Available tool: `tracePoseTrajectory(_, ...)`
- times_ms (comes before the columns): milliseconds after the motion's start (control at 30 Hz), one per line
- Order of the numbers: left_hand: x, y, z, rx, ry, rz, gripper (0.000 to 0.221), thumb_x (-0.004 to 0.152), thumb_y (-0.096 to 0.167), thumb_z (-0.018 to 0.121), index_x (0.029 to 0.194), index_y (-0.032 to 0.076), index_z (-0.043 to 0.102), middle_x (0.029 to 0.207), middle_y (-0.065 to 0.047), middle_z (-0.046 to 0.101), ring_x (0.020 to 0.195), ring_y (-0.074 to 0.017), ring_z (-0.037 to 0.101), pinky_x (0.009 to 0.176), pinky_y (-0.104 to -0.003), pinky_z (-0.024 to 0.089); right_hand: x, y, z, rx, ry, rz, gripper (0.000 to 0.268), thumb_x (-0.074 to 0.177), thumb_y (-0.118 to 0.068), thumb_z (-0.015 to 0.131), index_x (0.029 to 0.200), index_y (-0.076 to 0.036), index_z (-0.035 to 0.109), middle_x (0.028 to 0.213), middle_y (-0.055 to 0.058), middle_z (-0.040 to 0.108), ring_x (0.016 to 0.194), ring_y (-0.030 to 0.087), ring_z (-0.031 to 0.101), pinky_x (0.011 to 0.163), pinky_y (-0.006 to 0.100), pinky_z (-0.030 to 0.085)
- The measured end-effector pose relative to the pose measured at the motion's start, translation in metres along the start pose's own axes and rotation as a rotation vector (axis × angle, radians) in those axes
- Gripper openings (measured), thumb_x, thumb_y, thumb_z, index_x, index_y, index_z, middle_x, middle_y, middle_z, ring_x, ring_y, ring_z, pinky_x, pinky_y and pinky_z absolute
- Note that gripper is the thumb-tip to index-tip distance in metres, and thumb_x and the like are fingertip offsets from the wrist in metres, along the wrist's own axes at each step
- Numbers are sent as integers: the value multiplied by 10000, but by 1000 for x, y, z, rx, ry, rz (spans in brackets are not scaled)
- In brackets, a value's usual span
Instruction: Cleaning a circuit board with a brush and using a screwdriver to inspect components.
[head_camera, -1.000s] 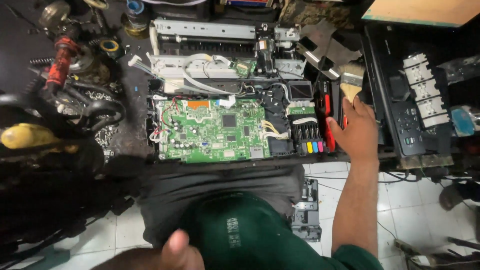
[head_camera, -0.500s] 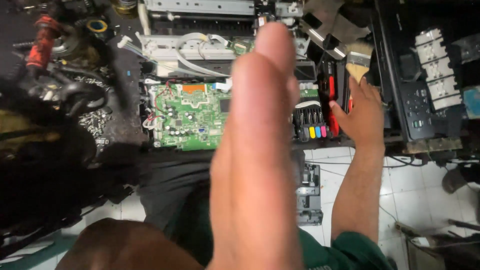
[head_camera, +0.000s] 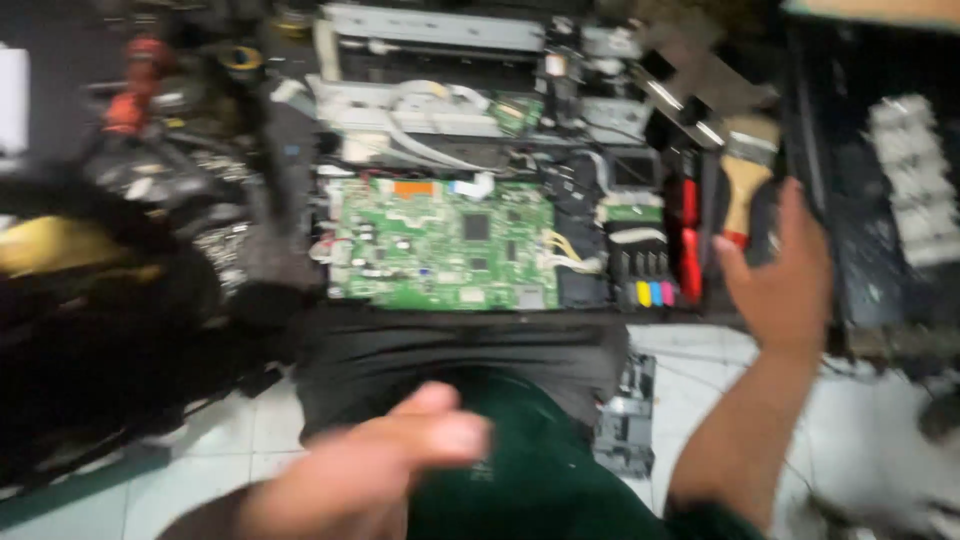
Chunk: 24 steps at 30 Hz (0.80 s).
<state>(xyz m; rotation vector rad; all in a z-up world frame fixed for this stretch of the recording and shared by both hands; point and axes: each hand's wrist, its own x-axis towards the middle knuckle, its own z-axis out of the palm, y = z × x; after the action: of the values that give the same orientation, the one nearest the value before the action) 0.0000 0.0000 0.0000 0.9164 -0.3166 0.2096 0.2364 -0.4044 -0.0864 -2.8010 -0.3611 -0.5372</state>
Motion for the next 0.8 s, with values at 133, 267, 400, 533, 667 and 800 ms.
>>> tracePoseTrajectory(133, 16, -39, -78, 890, -633, 239, 194, 1059, 229, 581, 969, 113, 708, 867, -47, 724, 767, -250, 729, 715, -399, 526, 4, -26, -27, -90, 138, -182, 775, 918, -139, 873, 1566, 149, 560, 1401, 371, 655, 1258, 516, 599, 1047, 565, 482)
tracePoseTrajectory(267, -52, -83, -161, 1131, -303, 60, 245, 942, 40, 500, 850, 164, 691, 760, -12, 688, 646, -218, 634, 591, -350, 458, 36, -80, -56, 29, -133, -303, 767, 837, -135, 809, 1533, 73, 561, 1520, 272, 583, 1390, 405, 536, 1148, 518, 434)
tracePoseTrajectory(400, -153, -146, -264, 1282, -131, -308, 385, 942, 495, 485, 897, 278, 800, 875, 25, 797, 783, -213, 753, 672, -378, 537, 84, -135, -69, -40, -902, -359, 836, 827, -469, 677, 1581, -312, 352, 1647, -67, 390, 1410, 130, 469, 955, 300, 562)
tracePoseTrajectory(533, -189, -196, -287, 1163, 207, -574, 278, 951, 281, 573, 759, 185, 750, 774, -14, 769, 722, -167, 713, 693, -360, 524, 127, -198, -65, 100, -917, -718, 718, 885, -478, 663, 1542, -268, 465, 1517, 47, 558, 1312, 240, 586, 1080, 463, 449)
tracePoseTrajectory(667, -177, -209, -287, 1447, 256, -765, 234, 895, 257, 585, 705, 242, 720, 806, 47, 771, 761, -142, 696, 734, -335, 520, 177, -255, -33, 65, -672, -958, 537, 937, -322, 628, 1435, -133, 564, 1386, 103, 641, 1191, 292, 632, 946, 488, 519)
tracePoseTrajectory(800, -172, -202, -283, 1199, 538, -966, 243, 902, 287, 607, 735, 189, 754, 832, 22, 776, 795, -129, 686, 797, -297, 518, 214, -313, -7, -5, -715, -957, 476, 964, -325, 606, 1397, -129, 617, 1319, 62, 684, 1156, 295, 640, 891, 498, 522)
